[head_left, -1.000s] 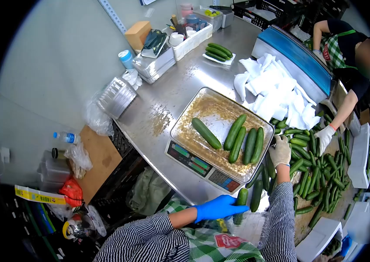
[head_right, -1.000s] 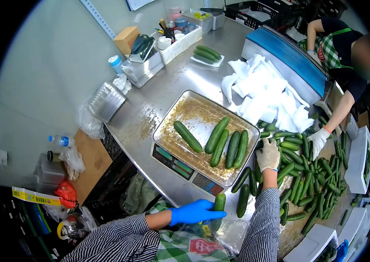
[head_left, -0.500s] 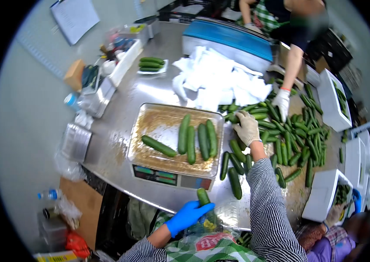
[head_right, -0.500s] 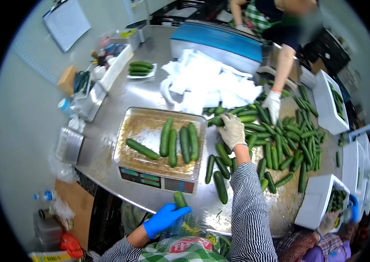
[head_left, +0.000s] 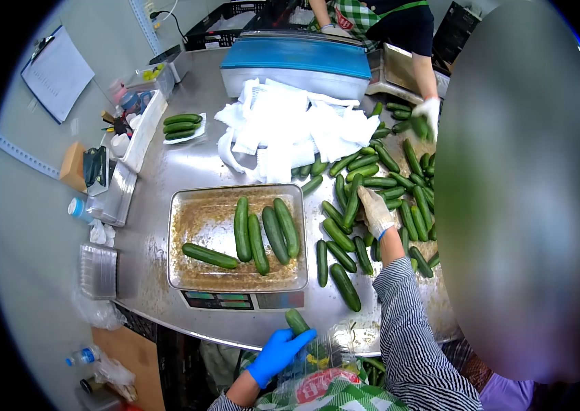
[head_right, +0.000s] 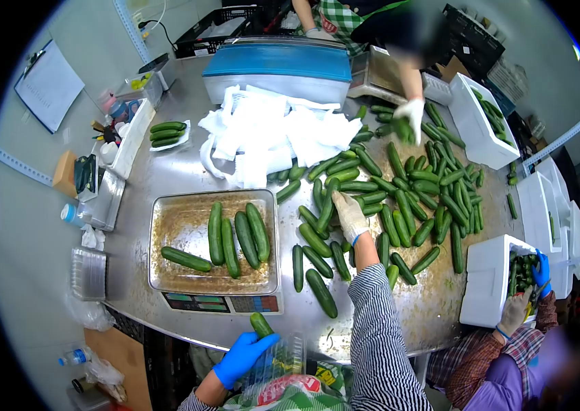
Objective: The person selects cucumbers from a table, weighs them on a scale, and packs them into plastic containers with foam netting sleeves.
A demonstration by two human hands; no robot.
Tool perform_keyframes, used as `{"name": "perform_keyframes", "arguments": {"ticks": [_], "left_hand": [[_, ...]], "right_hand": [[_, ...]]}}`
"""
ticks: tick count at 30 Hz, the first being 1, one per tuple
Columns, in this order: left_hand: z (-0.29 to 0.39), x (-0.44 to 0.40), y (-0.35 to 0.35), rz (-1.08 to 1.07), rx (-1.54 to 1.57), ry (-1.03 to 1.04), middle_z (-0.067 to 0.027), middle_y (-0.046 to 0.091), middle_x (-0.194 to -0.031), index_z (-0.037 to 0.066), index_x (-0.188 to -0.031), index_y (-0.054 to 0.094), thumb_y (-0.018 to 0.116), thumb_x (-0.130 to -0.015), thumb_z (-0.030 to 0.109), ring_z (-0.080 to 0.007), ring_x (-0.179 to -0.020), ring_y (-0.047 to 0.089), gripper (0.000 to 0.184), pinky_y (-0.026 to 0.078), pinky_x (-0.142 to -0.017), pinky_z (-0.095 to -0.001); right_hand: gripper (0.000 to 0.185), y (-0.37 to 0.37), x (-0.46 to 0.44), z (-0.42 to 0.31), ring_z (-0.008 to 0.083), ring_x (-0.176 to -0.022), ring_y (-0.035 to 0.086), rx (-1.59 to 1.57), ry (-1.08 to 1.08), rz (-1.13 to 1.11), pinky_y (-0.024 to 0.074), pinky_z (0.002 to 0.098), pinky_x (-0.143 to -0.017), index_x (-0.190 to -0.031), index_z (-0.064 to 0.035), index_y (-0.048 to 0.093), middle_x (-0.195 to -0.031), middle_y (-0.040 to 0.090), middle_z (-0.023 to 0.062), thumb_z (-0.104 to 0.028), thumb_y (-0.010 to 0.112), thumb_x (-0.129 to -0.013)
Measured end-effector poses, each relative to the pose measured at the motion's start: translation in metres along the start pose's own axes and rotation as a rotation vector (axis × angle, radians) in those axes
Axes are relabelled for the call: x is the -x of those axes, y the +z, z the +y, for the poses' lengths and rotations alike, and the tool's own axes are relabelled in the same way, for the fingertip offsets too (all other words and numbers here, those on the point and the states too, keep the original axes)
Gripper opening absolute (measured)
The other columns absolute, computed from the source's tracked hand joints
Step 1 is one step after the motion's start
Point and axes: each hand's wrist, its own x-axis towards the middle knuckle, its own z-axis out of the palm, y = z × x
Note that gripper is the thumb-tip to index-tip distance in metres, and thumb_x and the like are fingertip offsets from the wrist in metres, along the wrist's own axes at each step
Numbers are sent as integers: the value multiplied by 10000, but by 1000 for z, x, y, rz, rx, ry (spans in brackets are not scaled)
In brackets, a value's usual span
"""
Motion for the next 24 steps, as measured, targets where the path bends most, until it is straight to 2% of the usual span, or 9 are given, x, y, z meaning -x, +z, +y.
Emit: {"name": "perform_keyframes", "arguments": {"ticks": [8, 11, 13, 15, 17, 18, 19, 21, 24], "left_hand": [[8, -4, 5, -18, -41, -22, 33, 573, -721, -31, -983, 697, 652, -942, 359, -52, -671, 495, 395, 422, -612, -239], [12, -4, 2, -57, -49, -46, 34, 563, -723, -26, -977, 696, 653, -940, 364, -53, -670, 482, 394, 410, -603, -243], [11, -8, -4, -91, -124, -41, 34, 559, -722, -24, -972, 695, 655, -936, 371, -54, -665, 474, 399, 400, -592, -246], [14, -8, -8, -98, -141, -19, 36, 548, -704, -20, -923, 693, 661, -928, 383, -53, -650, 463, 404, 390, -578, -249], [15, -10, -11, -91, -175, -18, 39, 537, -686, -15, -873, 689, 668, -921, 391, -52, -636, 455, 409, 383, -566, -250], [15, -10, -13, -82, -207, -32, 41, 532, -678, -11, -847, 685, 672, -918, 394, -50, -630, 452, 411, 381, -562, -251], [15, -10, -15, -75, -245, -48, 43, 526, -669, -7, -822, 682, 675, -915, 397, -49, -624, 449, 414, 380, -557, -252], [12, -10, -15, -77, -237, -47, 53, 517, -660, 11, -775, 672, 686, -912, 377, -42, -615, 444, 392, 375, -551, -244], [7, -8, -15, -42, -156, -4, 66, 512, -668, 20, -789, 679, 674, -927, 336, -37, -617, 439, 345, 363, -545, -233]], "right_hand": [[629, 27, 58, -34, 176, -970, 619, -519, 39, -319, 551, 353, -782, -1460, 36, 315, -1161, 596, 104, -196, 594, -945], [668, 32, 63, -25, 163, -1011, 608, -268, -1, -279, 538, 316, -797, -1459, 56, 322, -1192, 605, 113, -241, 612, -934], [680, 34, 66, -36, 230, -1049, 606, 252, -122, -56, 501, 313, -868, -1434, 32, 399, -1172, 626, 165, -271, 644, -876], [610, 44, 70, -46, 351, -1071, 614, 1012, -280, 300, 483, 427, -943, -1415, 4, 433, -1159, 615, 234, -157, 601, -851], [374, 59, 60, -61, 352, -918, 640, 1282, -573, 417, 507, 460, -810, -1157, -65, 609, -1011, 643, 205, -115, 630, -787], [326, 69, 51, -69, 336, -918, 649, 1327, -557, 256, 509, 469, -816, -1099, -77, 632, -1004, 644, 176, -121, 641, -777], [338, 80, 32, -50, 329, -942, 647, 1309, -865, 287, 506, 472, -838, -1109, -96, 634, -1007, 638, 144, -131, 649, -772], [362, 107, 19, -60, 306, -1128, 577, 1501, -633, -31, 474, 446, -890, -1152, -153, 629, -1129, 603, 117, -95, 615, -795], [262, 119, -10, -46, 262, -1066, 597, 1544, -630, -14, 461, 408, -868, -1091, -176, 651, -1080, 626, 78, -125, 592, -840]]}}
